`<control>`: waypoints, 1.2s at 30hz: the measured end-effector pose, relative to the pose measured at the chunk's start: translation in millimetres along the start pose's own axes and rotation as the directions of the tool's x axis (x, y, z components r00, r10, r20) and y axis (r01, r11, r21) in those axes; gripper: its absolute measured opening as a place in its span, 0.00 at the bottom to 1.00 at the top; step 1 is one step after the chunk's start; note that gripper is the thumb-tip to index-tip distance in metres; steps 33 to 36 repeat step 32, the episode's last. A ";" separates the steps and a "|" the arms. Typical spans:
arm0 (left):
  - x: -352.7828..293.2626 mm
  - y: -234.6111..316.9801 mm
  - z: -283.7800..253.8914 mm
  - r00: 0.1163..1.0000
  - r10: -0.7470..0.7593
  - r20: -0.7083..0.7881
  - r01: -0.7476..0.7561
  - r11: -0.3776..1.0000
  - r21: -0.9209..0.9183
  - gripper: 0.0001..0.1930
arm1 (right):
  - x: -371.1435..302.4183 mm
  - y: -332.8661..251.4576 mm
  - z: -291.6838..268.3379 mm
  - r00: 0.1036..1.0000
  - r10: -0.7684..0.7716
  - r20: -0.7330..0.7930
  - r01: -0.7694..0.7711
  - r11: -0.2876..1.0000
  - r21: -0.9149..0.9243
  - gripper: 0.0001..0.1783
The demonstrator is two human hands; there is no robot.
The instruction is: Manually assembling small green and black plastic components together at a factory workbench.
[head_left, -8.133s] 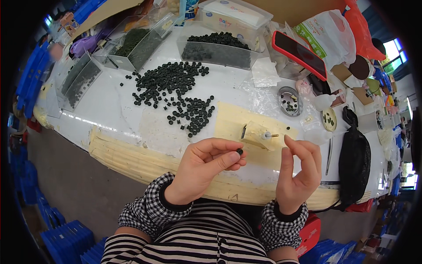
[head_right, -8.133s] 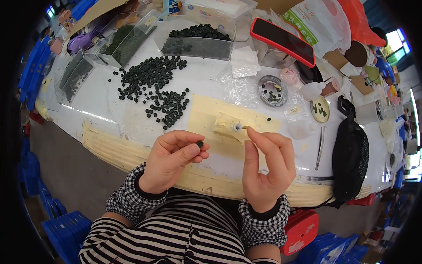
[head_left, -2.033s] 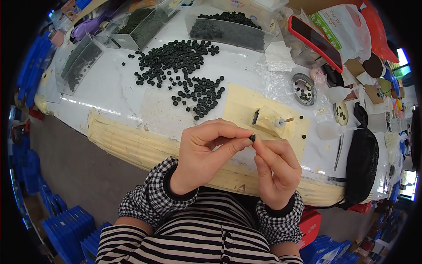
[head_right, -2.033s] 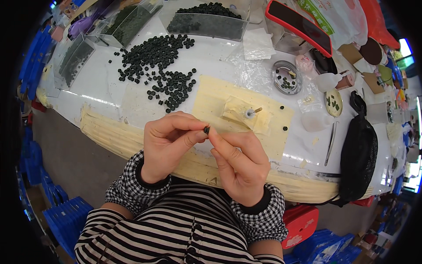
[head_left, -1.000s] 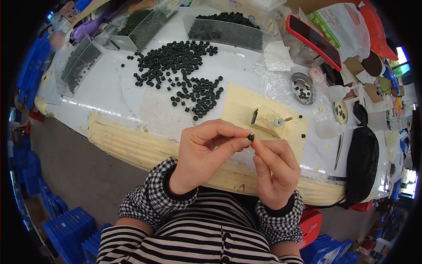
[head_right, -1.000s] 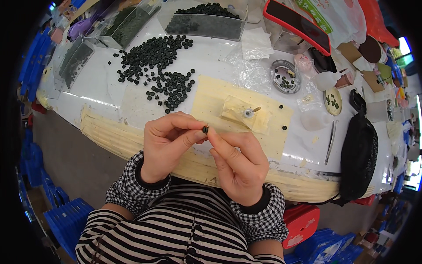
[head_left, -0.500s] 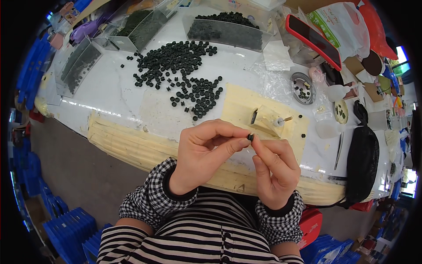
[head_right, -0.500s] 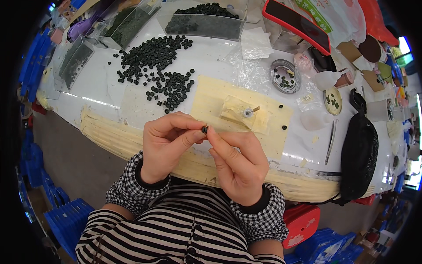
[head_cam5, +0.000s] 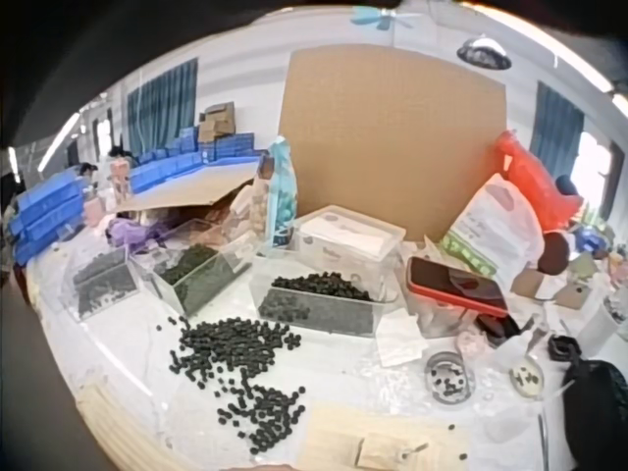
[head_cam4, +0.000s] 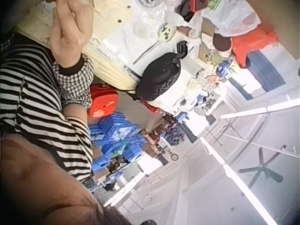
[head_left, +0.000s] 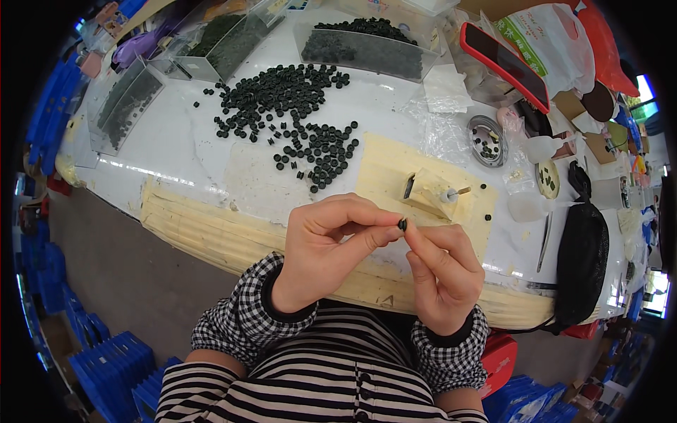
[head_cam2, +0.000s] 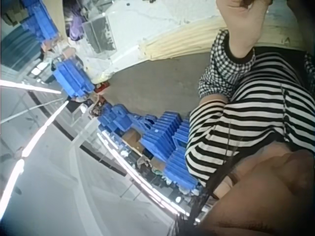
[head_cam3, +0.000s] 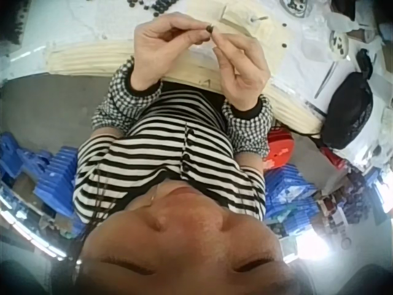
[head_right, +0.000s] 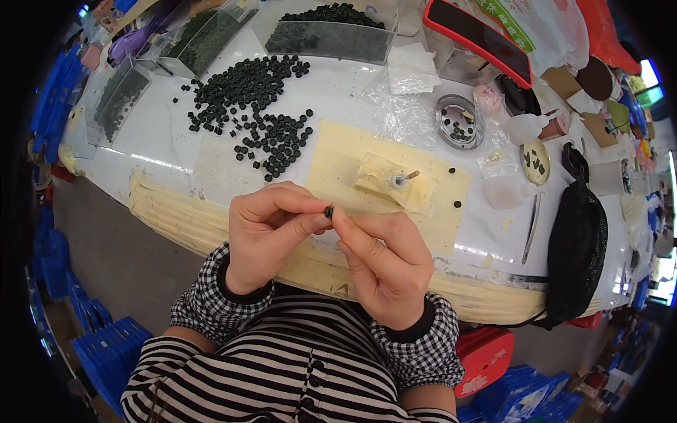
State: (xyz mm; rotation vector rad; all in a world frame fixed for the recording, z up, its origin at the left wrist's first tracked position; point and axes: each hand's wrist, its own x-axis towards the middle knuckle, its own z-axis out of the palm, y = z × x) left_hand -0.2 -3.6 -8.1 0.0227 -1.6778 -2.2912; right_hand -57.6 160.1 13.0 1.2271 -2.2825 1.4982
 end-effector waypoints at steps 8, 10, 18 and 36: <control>0.5 -1.0 2.2 0.999 0.041 -0.023 -0.040 0.999 0.016 0.09 | -0.4 -0.2 3.1 0.999 -0.006 -0.031 0.006 1.000 -0.009 0.20; 0.7 0.0 2.0 0.999 0.038 -0.017 -0.038 0.999 0.014 0.09 | -0.7 -0.2 3.1 0.999 -0.001 -0.033 0.001 1.000 -0.010 0.20; 1.0 0.3 1.0 0.999 0.053 -0.001 -0.053 0.998 0.033 0.10 | -1.3 -0.6 2.7 0.999 0.010 -0.032 -0.010 1.000 -0.003 0.20; 0.6 0.6 0.0 0.998 0.058 0.018 -0.059 0.997 0.042 0.11 | -2.4 0.3 2.8 1.000 0.008 -0.023 -0.008 1.000 -0.004 0.21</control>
